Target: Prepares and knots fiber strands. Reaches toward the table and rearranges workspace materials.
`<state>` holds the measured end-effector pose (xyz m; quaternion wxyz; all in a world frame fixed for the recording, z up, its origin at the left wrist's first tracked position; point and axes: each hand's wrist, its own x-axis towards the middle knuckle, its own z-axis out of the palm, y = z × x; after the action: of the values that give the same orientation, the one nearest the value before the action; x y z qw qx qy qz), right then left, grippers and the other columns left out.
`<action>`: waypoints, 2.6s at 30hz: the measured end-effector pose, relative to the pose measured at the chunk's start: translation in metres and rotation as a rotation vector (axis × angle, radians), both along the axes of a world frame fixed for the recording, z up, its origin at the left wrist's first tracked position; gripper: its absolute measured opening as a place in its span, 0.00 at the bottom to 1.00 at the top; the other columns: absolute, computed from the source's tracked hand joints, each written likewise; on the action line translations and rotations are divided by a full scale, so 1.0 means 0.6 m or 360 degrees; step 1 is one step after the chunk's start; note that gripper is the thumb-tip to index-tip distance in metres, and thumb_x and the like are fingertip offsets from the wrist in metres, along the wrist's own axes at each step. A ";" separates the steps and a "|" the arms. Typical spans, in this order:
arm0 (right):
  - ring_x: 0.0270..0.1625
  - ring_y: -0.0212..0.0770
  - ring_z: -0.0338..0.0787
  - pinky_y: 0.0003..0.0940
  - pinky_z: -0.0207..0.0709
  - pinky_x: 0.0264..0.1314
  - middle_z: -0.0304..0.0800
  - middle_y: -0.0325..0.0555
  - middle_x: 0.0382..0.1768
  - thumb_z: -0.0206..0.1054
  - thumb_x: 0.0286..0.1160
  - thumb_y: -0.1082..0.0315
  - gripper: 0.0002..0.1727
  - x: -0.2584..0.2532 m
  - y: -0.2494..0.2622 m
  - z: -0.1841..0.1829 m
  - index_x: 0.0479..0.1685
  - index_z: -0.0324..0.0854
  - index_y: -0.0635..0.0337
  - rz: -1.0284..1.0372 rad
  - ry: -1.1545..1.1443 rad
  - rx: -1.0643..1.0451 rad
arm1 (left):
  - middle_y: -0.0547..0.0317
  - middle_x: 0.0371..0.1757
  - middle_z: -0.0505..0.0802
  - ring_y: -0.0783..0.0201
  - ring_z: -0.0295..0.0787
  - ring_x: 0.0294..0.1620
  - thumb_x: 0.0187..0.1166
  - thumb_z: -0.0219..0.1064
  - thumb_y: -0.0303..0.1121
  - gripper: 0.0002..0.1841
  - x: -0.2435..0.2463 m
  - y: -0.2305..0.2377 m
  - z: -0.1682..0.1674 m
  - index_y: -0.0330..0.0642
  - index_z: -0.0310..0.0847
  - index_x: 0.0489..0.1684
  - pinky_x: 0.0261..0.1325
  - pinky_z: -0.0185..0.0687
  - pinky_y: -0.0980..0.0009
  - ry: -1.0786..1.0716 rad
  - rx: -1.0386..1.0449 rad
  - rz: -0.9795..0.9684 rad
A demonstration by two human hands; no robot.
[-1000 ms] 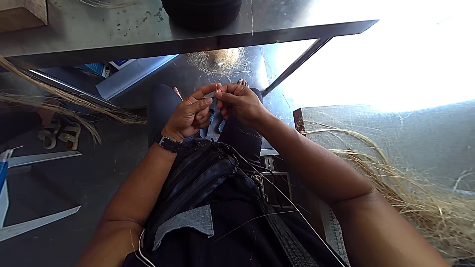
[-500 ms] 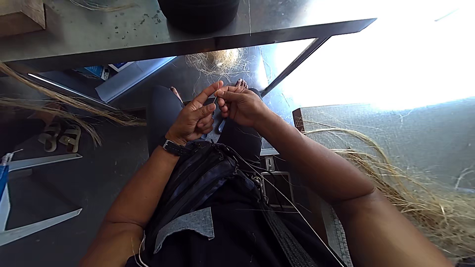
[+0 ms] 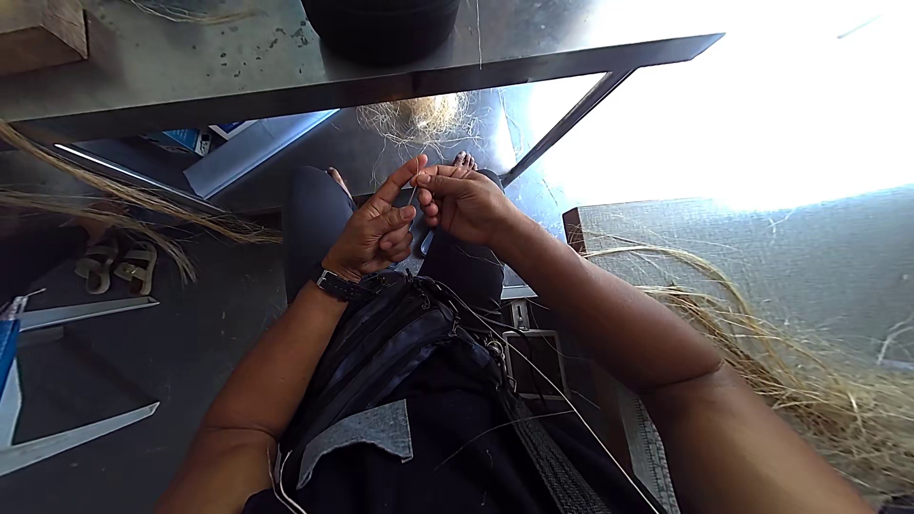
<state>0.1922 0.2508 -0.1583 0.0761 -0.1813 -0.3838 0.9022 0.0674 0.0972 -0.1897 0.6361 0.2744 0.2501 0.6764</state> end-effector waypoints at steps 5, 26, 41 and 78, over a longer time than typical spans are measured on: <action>0.22 0.34 0.83 0.27 0.81 0.24 0.86 0.44 0.28 0.60 0.87 0.68 0.09 0.001 0.004 -0.001 0.40 0.84 0.60 -0.0007 -0.0114 0.0076 | 0.67 0.18 0.76 0.74 0.67 0.10 0.87 0.56 0.26 0.35 -0.005 0.004 -0.001 0.64 0.55 0.93 0.13 0.67 0.80 -0.0029 0.0030 -0.0045; 0.31 0.32 0.87 0.29 0.85 0.37 0.89 0.41 0.30 0.64 0.83 0.72 0.08 -0.001 0.022 -0.012 0.38 0.87 0.63 -0.0100 -0.0080 0.0549 | 0.70 0.14 0.69 0.73 0.63 0.10 0.93 0.51 0.36 0.23 -0.037 0.002 0.001 0.52 0.67 0.86 0.13 0.62 0.79 0.0187 -0.0125 0.0104; 0.30 0.34 0.88 0.30 0.85 0.35 0.89 0.42 0.29 0.61 0.84 0.71 0.10 0.002 0.061 -0.007 0.35 0.86 0.62 -0.0416 -0.0152 0.0617 | 0.65 0.21 0.81 0.76 0.68 0.15 0.87 0.63 0.32 0.09 -0.076 -0.048 0.022 0.40 0.89 0.53 0.16 0.61 0.82 0.1257 -0.0445 0.0289; 0.30 0.38 0.91 0.38 0.91 0.33 0.92 0.50 0.49 0.58 0.84 0.72 0.14 -0.001 0.048 0.001 0.61 0.82 0.69 -0.0213 -0.0061 0.1589 | 0.63 0.24 0.87 0.68 0.79 0.24 0.86 0.65 0.40 0.13 -0.106 -0.139 -0.004 0.46 0.92 0.37 0.33 0.77 0.61 0.2235 -0.0907 0.0466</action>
<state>0.1914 0.2796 -0.1579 0.2043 -0.1637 -0.7573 0.5983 0.0037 0.0136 -0.1918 0.2783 0.4289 0.7934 0.3303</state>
